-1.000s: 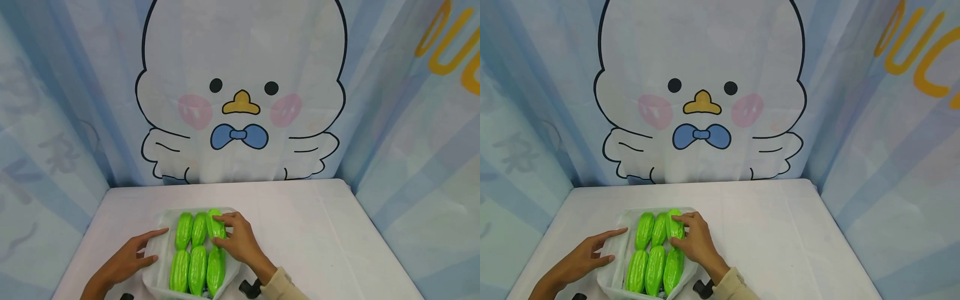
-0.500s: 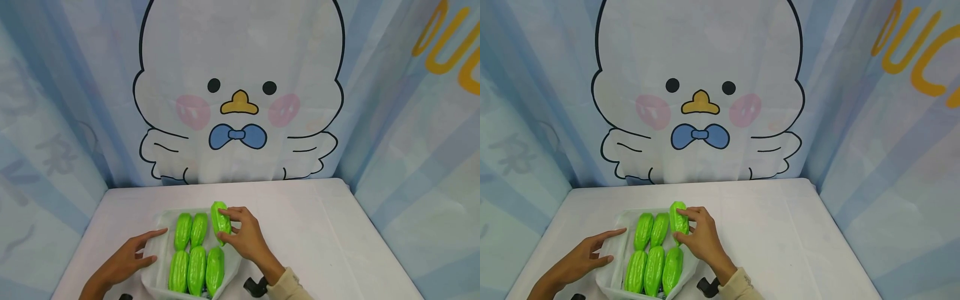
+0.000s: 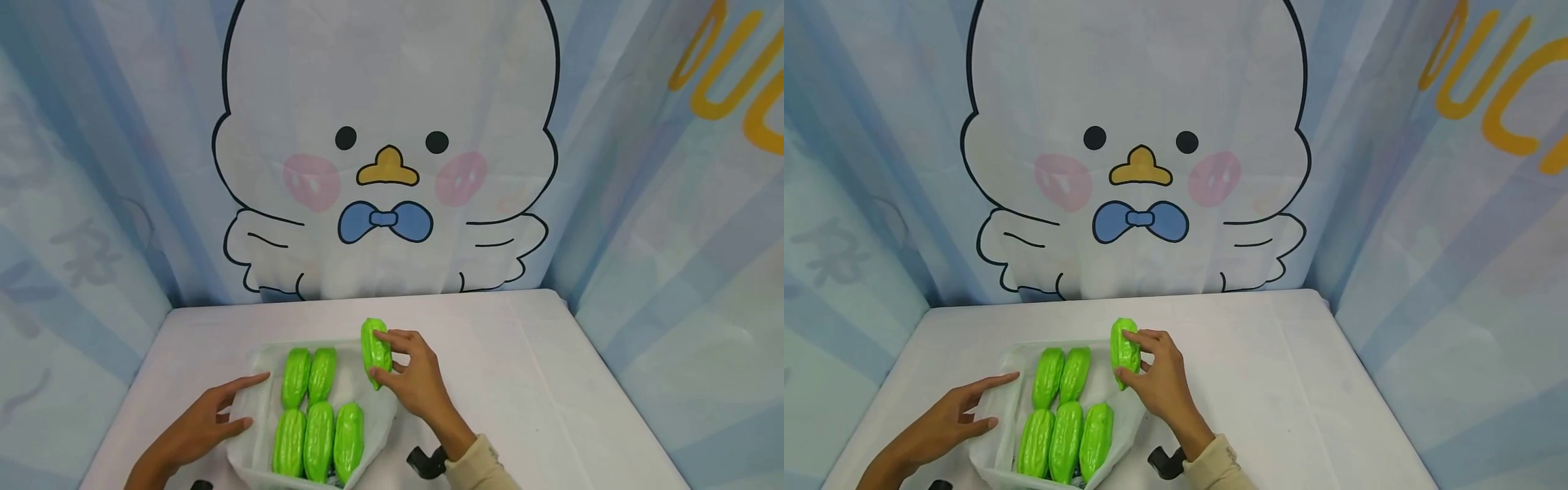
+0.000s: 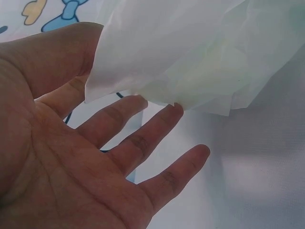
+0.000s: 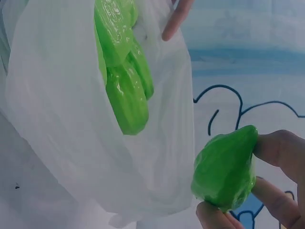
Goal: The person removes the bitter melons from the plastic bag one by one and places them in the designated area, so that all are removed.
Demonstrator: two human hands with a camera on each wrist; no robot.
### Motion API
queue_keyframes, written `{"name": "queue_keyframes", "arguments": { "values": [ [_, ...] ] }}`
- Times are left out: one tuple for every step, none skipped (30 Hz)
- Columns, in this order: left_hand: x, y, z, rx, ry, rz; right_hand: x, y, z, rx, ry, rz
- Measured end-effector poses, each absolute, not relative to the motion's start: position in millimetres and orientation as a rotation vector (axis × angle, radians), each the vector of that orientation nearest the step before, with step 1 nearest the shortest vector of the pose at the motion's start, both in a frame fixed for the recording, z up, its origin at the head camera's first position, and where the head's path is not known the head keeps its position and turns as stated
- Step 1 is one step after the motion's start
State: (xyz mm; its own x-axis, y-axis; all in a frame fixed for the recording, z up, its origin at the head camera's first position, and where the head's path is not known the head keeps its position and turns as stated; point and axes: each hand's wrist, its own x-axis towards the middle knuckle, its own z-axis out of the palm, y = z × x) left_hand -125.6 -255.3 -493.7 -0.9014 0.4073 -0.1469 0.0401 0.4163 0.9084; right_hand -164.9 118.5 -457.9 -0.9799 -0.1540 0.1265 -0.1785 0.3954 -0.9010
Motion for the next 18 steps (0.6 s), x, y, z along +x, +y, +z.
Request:
{"name": "queue_keyframes", "arguments": {
  "values": [
    [-125.7, -255.3, -493.6, 0.392, 2.332, 1.48, -165.2, 119.7, -458.1, 0.295, -2.608, 1.681],
    [-125.7, -255.2, -493.6, 0.391, 2.333, 1.478, -165.5, 121.0, -458.3, 0.282, -2.609, 1.676],
    [-125.7, -255.3, -493.6, 0.393, 2.334, 1.479, -165.7, 122.2, -458.6, 0.267, -2.611, 1.673],
    [-125.5, -255.5, -493.7, 0.384, 2.332, 1.48, -166.0, 123.4, -458.9, 0.255, -2.611, 1.671],
    [-125.6, -255.9, -493.9, 0.388, 2.331, 1.48, -166.1, 124.5, -459.1, 0.247, -2.607, 1.667],
    [-125.8, -256.3, -494.2, 0.39, 2.33, 1.48, -166.3, 125.7, -459.5, 0.235, -2.606, 1.662],
    [-125.9, -256.6, -494.3, 0.394, 2.329, 1.482, -166.7, 127.0, -459.9, 0.216, -2.602, 1.665],
    [-125.9, -256.8, -494.3, 0.391, 2.33, 1.482, -167.0, 128.4, -460.4, 0.206, -2.596, 1.661],
    [-126.2, -257.1, -494.4, 0.397, 2.33, 1.482, -167.2, 130.0, -460.6, 0.195, -2.589, 1.658],
    [-126.4, -257.3, -494.4, 0.399, 2.329, 1.482, -167.6, 131.5, -461.2, 0.183, -2.583, 1.651],
    [-126.5, -257.4, -494.2, 0.406, 2.333, 1.479, -168.1, 133.2, -461.9, 0.17, -2.579, 1.645],
    [-126.5, -257.6, -494.0, 0.411, 2.337, 1.475, -168.7, 135.0, -462.9, 0.155, -2.577, 1.64],
    [-126.6, -257.7, -493.9, 0.414, 2.34, 1.472, -169.2, 137.0, -464.0, 0.141, -2.574, 1.633],
    [-126.6, -257.9, -493.9, 0.414, 2.34, 1.469, -169.5, 139.1, -465.0, 0.132, -2.571, 1.622],
    [-126.6, -258.0, -493.8, 0.411, 2.337, 1.471, -170.0, 141.3, -466.5, 0.117, -2.57, 1.617],
    [-126.5, -258.0, -493.9, 0.407, 2.336, 1.471, -170.5, 143.4, -468.0, 0.106, -2.568, 1.611],
    [-126.4, -258.0, -493.9, 0.403, 2.337, 1.469, -170.8, 145.5, -469.4, 0.094, -2.568, 1.606],
    [-126.6, -258.0, -493.9, 0.409, 2.337, 1.47, -171.1, 147.6, -471.0, 0.082, -2.567, 1.601]
  ]
}}
